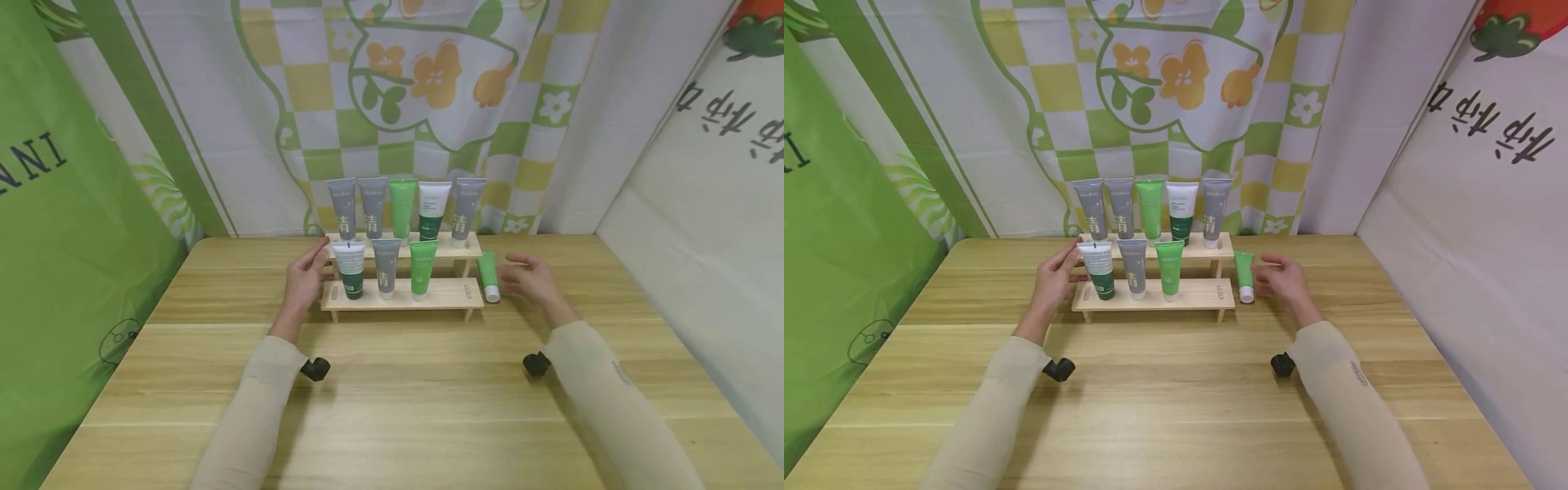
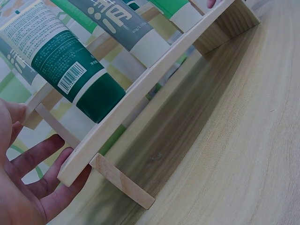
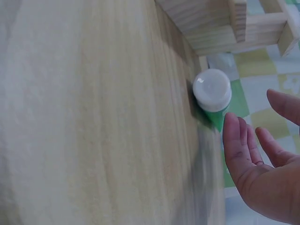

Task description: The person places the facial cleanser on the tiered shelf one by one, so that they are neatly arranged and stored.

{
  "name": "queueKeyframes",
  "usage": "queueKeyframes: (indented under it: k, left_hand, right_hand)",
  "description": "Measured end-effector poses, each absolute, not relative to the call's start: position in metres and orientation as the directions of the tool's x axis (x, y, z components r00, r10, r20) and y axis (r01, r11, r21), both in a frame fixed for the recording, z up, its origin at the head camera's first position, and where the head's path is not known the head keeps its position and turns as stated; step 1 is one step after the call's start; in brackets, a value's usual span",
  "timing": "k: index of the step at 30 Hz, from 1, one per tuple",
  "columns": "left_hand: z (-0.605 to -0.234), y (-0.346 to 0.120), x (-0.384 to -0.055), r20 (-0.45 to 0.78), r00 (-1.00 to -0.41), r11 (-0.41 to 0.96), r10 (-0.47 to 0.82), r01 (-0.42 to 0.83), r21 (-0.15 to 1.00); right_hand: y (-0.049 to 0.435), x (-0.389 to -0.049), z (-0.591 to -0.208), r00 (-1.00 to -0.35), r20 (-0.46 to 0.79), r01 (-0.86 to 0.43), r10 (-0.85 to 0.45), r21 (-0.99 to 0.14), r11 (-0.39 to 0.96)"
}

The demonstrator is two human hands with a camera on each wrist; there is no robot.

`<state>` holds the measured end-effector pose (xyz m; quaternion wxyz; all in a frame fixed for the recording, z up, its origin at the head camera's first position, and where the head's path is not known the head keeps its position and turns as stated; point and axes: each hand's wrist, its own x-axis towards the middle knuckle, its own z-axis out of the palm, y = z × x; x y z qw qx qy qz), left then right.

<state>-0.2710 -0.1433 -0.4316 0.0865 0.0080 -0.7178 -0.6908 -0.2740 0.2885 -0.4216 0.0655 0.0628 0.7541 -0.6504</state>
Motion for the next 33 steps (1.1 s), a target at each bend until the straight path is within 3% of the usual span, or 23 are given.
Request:
queueKeyframes:
  k: [12,26,33]
  left_hand:
    - [-0.432,-0.145,-0.271,0.084,-0.987,0.063,-0.141,0.075,0.995]
    - [-0.430,-0.145,-0.269,0.059,-0.989,0.084,-0.135,0.048,0.995]
    - [-0.430,-0.145,-0.268,0.070,-0.988,0.086,-0.138,0.059,0.995]
  right_hand:
    - [0.284,-0.288,-0.424,-0.969,-0.246,0.234,0.016,-0.897,0.374]
    - [0.279,-0.301,-0.421,-0.937,-0.350,0.289,-0.013,-0.795,0.534]
    - [0.276,-0.307,-0.420,-0.919,-0.394,0.312,-0.037,-0.780,0.543]
